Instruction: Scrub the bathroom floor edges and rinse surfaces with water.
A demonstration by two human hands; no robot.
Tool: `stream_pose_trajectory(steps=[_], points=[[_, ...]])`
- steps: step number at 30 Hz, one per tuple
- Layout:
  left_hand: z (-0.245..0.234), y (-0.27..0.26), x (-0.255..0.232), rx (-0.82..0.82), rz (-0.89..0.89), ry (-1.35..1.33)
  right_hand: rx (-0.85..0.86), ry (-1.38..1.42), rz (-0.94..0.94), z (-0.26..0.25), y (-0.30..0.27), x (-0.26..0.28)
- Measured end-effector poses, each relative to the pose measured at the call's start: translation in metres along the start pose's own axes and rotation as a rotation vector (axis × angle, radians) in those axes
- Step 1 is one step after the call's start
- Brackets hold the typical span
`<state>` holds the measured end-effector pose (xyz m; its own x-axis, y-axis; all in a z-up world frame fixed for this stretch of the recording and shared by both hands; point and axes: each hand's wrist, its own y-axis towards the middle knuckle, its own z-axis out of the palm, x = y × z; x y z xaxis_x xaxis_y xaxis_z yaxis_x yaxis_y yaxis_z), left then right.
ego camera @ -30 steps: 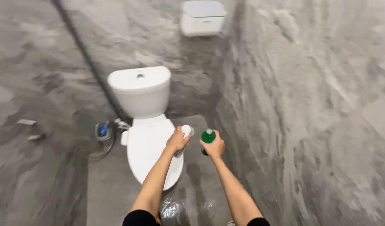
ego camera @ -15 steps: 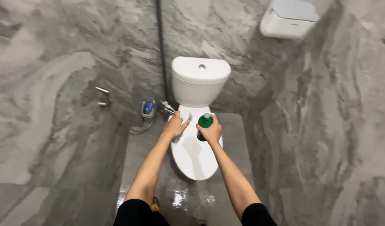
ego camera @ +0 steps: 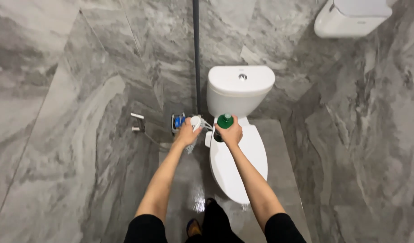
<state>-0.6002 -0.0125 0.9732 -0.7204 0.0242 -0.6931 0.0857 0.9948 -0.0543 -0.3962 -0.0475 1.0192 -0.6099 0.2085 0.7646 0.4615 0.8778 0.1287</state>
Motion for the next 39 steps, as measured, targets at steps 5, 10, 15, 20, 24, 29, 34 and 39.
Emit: stream_pose_trajectory(steps=[5,10,15,20,24,29,34,39], points=[[-0.004,0.051,-0.011,0.056,-0.053,-0.043,-0.086,-0.014,-0.073,0.020,0.061,-0.001],[0.010,0.131,-0.022,-0.027,0.069,-0.124,-0.096,0.029,-0.029,0.022,0.136,0.014],[0.014,0.195,-0.045,-0.057,0.031,-0.236,-0.132,-0.033,-0.064,0.033,0.215,0.021],[0.035,0.250,-0.038,-0.041,0.011,-0.266,-0.128,-0.031,-0.004,0.045,0.267,0.031],[0.039,0.304,-0.034,0.014,-0.032,-0.272,-0.111,-0.060,0.083,0.069,0.315,0.037],[0.040,0.344,-0.030,0.064,0.018,-0.226,-0.151,-0.038,0.108,0.098,0.345,0.029],[0.038,0.366,-0.036,0.110,0.017,-0.238,-0.165,-0.058,0.099,0.117,0.361,0.012],[0.041,0.374,-0.036,0.126,0.024,-0.202,-0.176,-0.048,0.113,0.113,0.366,0.017]])
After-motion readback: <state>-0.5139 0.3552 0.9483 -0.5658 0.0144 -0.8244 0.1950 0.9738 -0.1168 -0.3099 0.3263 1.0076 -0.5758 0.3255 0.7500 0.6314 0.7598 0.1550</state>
